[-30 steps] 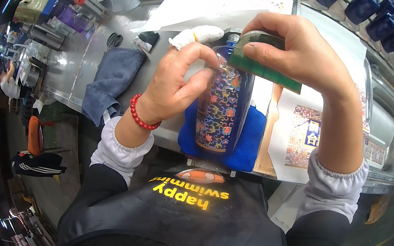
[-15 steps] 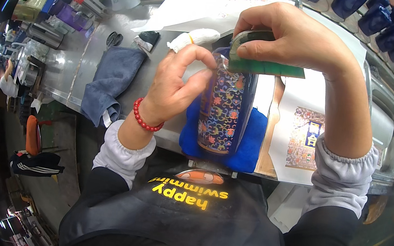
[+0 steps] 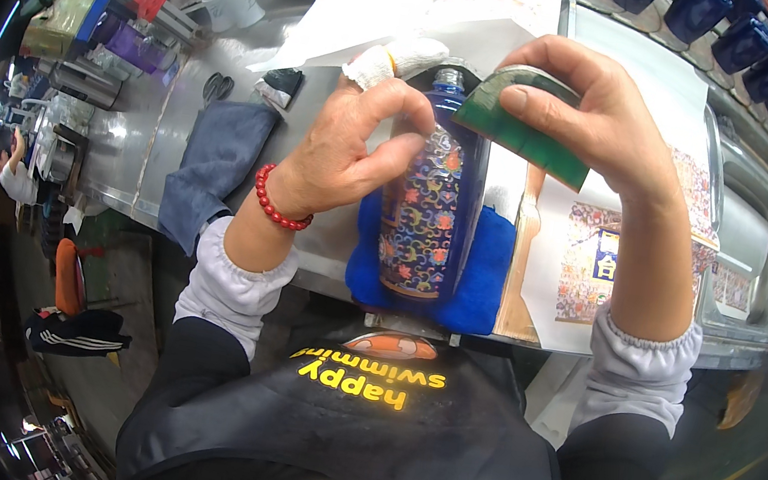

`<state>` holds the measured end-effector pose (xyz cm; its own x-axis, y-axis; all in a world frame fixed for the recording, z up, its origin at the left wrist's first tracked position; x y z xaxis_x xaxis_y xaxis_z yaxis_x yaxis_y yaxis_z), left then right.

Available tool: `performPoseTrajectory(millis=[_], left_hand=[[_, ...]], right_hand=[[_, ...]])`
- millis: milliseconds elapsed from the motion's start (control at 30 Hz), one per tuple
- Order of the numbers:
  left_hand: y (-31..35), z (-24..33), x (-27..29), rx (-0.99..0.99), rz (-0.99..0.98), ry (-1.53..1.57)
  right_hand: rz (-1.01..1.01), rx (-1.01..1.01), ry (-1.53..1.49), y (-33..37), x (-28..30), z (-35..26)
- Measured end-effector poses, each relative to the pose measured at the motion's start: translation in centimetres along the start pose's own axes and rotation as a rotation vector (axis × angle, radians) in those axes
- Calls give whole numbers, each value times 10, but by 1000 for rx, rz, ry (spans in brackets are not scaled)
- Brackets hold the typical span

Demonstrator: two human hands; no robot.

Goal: The person applies decorative stickers to a blue bottle, smoothing them with a green tool and wiping the surface with a white cloth. They rotate the bottle to cover different sides and continue applying additional stickers.

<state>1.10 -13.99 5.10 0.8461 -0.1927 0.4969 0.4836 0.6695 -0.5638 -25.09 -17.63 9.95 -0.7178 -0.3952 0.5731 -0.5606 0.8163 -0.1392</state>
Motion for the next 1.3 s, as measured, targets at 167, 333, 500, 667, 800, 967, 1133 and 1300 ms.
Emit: performPoseTrajectory(millis=[167, 333, 500, 667, 800, 967, 1133, 1300], left_hand=[[-6, 4, 0, -36, -52, -67], [-16, 5, 1, -52, -83, -99], [-24, 4, -3, -36, -57, -99], [-30, 2, -13, -21, -14, -108], [-28, 2, -16, 29, 72, -107], [6, 14, -16, 91, 324, -1], [34, 28, -24, -63, 115, -368], [28, 43, -23, 22, -68, -586]], right_hand=[[157, -117, -217, 32, -18, 15], [355, -155, -396, 61, -43, 23], [460, -177, -585, 79, -59, 27], [508, -185, -683, 88, -68, 30], [561, -147, -358, 92, -70, 26], [527, 87, 131, 85, -80, 8], [411, 129, 429, 72, -101, -1], [470, 29, 319, 76, -111, 11]])
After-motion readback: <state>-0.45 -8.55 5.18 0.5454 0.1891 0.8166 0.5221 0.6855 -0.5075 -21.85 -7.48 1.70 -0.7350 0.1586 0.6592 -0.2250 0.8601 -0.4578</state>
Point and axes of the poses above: each hand's wrist, its own y-axis away from the middle knuckle, its own x-axis out of the back of the hand, z = x × y, the point moved 1 cm from there along -y, towards the middle knuckle, and after that the axes turned 9 degrees about y, right-handed, at the moved point
